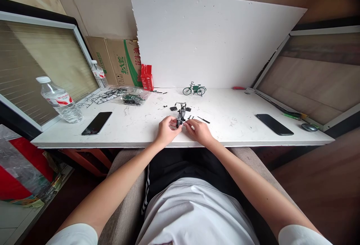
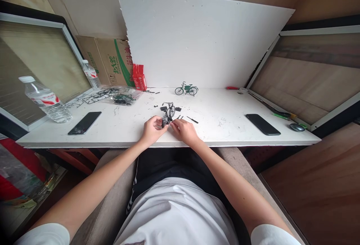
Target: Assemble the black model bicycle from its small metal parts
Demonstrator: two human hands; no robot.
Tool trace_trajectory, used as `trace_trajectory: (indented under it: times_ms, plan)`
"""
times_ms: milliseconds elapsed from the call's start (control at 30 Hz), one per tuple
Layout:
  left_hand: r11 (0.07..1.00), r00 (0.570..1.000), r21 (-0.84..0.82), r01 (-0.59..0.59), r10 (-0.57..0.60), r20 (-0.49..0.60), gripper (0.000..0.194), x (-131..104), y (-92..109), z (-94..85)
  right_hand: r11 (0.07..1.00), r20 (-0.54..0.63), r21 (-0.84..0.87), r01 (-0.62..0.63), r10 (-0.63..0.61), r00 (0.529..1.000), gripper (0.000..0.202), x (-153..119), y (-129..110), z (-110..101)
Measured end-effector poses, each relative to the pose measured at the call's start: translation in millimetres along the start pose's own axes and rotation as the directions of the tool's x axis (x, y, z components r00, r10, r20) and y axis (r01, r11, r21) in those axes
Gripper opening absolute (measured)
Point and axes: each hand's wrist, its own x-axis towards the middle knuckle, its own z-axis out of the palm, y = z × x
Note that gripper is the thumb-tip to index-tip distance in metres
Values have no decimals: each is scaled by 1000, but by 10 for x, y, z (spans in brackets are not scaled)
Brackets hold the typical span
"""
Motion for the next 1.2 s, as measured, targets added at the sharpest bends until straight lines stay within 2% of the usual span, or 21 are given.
trace_trajectory:
  times_ms: [267, 600, 933, 1200]
  plan:
    - [999, 999, -20, 33, -33, 35, 24, 7, 11, -19, 999, 14, 46, -21, 20, 1000, 46, 7, 40, -2]
    - [1000, 999, -16, -5, 6, 40, 25, -16, 6, -13, 997, -6, 70, 35, -35, 999, 40, -26, 75, 18]
    - [999, 999, 11, -40, 40, 36, 24, -25, -13, -11, 991, 9, -54, 122, -122, 992, 42, -79, 50, 57]
    - [997, 998, 53, -56, 56, 14, 23, -30, -48, 5, 993, -45, 61, 97, -94, 995, 35, -46, 103, 75]
